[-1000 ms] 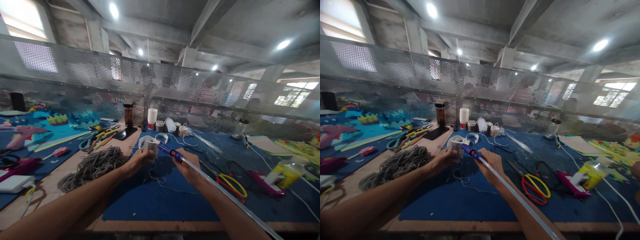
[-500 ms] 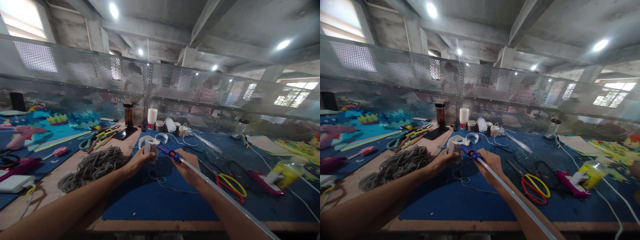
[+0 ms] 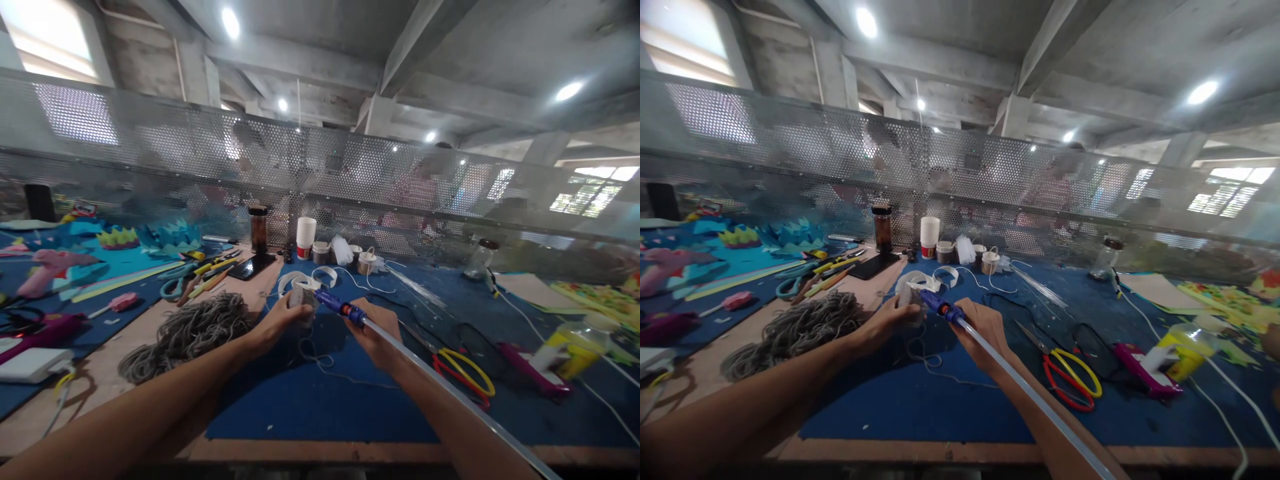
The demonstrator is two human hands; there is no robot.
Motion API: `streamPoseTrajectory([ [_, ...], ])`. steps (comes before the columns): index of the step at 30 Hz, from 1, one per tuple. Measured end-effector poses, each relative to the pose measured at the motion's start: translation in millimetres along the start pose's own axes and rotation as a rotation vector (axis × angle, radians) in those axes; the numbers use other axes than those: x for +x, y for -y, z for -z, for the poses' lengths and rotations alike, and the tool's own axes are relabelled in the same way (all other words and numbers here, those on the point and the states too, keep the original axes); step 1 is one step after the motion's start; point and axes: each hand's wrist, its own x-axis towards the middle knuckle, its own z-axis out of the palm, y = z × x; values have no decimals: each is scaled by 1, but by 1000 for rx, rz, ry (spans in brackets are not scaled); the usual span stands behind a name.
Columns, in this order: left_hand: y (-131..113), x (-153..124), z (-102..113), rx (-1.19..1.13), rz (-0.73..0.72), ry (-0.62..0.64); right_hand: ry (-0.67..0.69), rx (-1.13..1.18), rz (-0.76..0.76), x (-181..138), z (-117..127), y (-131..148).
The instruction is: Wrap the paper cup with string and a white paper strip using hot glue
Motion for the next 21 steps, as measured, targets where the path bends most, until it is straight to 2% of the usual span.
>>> streamPoseTrajectory([
  [21, 2, 2, 1, 58, -34, -24, 18, -11, -2, -1, -1, 1],
])
